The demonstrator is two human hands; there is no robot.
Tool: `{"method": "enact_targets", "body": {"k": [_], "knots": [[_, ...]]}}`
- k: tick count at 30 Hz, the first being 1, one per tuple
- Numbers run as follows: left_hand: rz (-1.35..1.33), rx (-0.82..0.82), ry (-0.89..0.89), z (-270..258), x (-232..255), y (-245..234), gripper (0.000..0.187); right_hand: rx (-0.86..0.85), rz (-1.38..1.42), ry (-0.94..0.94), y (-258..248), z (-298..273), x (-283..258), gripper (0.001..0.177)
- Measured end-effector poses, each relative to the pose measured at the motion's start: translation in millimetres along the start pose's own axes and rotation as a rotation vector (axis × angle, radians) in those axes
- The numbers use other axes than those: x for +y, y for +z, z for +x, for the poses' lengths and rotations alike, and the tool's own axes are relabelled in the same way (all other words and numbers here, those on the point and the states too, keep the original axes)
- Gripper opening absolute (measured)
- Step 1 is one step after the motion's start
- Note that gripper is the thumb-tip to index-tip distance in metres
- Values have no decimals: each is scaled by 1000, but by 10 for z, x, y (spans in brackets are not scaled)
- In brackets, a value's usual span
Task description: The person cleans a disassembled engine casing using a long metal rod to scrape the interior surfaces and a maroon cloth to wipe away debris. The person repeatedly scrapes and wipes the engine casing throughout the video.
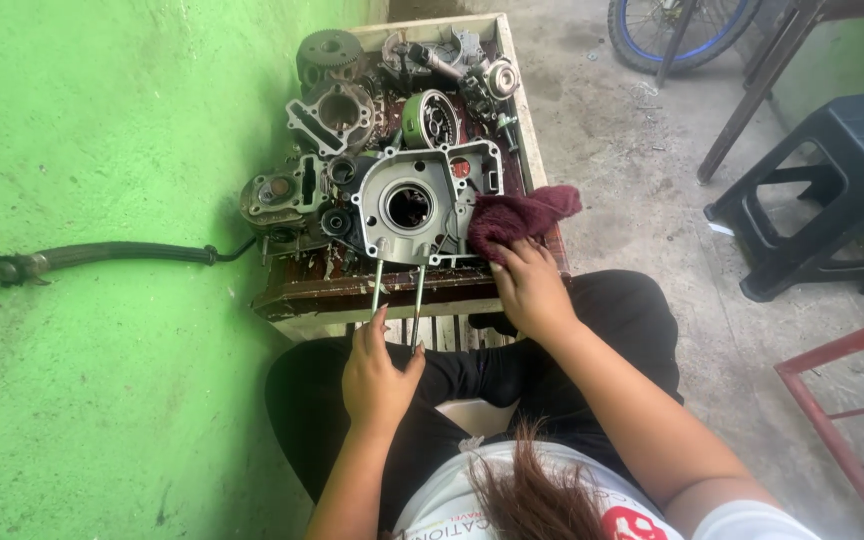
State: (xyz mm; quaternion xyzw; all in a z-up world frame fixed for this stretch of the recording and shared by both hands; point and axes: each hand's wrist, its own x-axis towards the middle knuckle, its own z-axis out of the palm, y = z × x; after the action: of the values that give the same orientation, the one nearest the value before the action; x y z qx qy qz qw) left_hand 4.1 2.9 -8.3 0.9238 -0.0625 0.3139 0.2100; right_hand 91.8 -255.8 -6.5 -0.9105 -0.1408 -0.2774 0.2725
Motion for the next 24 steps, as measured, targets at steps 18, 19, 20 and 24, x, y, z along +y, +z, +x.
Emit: {"method": "enact_targets", "body": {"k": [18,19,20,24], "knots": [[16,-45,-36,-34,-34,13,75,-91,-191,45,25,851,-364,41],[30,-44,-42,-72,-30,23,73,-54,-258,13,-60,747,-460,38],[28,-49,-42,-65,-34,36,73,-57,-260,17,-104,713,-458,38],[28,-22,-27,-32,-28,31,73,60,48,117,-525,776,-652,36]]}}
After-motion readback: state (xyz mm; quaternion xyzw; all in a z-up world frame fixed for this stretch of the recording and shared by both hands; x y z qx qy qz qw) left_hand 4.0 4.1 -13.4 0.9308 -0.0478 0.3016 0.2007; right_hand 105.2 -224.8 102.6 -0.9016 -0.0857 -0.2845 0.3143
